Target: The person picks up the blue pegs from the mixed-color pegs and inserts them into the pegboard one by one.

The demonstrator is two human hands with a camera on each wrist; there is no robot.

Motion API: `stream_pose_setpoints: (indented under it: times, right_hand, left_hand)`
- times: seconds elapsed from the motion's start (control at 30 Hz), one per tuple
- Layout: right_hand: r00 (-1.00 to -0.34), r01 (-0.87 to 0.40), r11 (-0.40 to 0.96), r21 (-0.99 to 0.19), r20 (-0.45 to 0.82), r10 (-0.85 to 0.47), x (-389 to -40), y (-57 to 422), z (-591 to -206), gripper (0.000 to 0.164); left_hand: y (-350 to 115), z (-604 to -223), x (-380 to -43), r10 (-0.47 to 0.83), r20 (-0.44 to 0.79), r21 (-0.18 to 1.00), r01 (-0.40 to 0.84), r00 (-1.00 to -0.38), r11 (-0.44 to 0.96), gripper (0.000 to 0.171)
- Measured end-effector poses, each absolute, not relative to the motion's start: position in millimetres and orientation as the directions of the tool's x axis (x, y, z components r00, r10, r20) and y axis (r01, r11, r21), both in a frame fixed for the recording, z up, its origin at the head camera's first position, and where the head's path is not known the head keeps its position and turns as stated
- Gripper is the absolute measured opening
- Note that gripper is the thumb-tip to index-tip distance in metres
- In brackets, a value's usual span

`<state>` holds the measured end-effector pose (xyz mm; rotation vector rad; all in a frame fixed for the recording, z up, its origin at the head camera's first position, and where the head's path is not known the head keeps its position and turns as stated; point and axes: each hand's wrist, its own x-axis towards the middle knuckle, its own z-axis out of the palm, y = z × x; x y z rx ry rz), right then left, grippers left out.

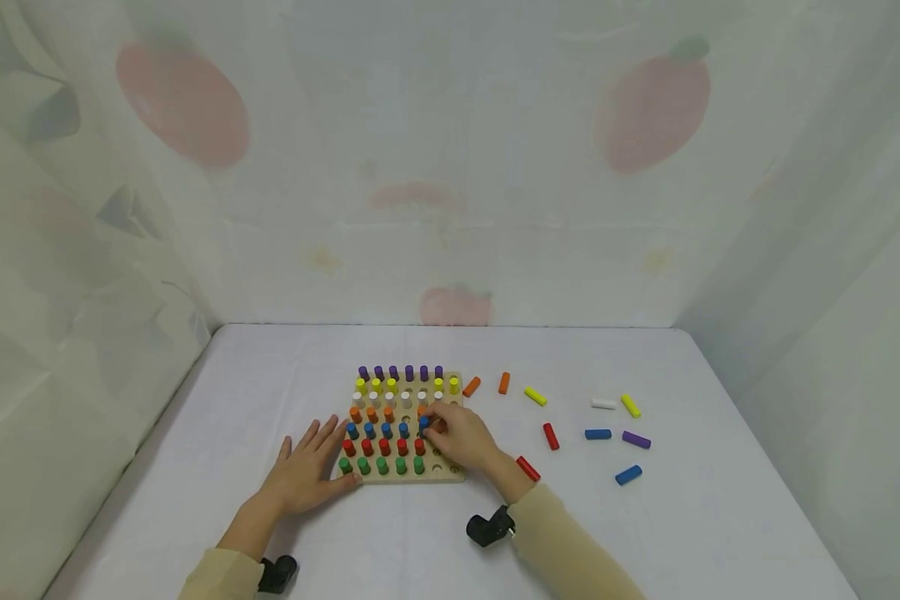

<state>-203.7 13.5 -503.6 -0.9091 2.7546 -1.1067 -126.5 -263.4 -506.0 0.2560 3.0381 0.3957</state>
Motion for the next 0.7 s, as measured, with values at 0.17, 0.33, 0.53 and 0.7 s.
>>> stream_pose_setpoints:
  times: [0.17,0.33,0.53,0.7]
  right_hand:
    - [-0.825,-0.520,0.585,-0.623,0.189,-0.533,-204.1,12.3,-505.7,0.017]
    - [-0.822,-0.538,0.599,-0.593,0.211,-0.529,-205.1,10.8,-507.4,0.018]
    - [-0.823,-0.535,0.602,-0.593,0.204,-0.531,-205.2,9.4,-507.4,0.018]
    - [-0.818,-0.541,0.618,-0.570,0.189,-0.543,-205.2,9.7,-507.7,0.018]
  left_hand:
    - [-262.6,-504.1,-126.4,0.173,-0.036,0.268,0.157,-0.984,0.950,0.095]
    - [-263.1,-505.6,-126.5,0.171,-0.038,0.267,0.155,-0.985,0.951,0.096]
    - [-263.4,-506.5,-126.1,0.168,-0.044,0.261,0.151,-0.985,0.954,0.097]
    - [-263.2,-506.3,-126.0,0.169,-0.038,0.262,0.153,-0.985,0.953,0.097]
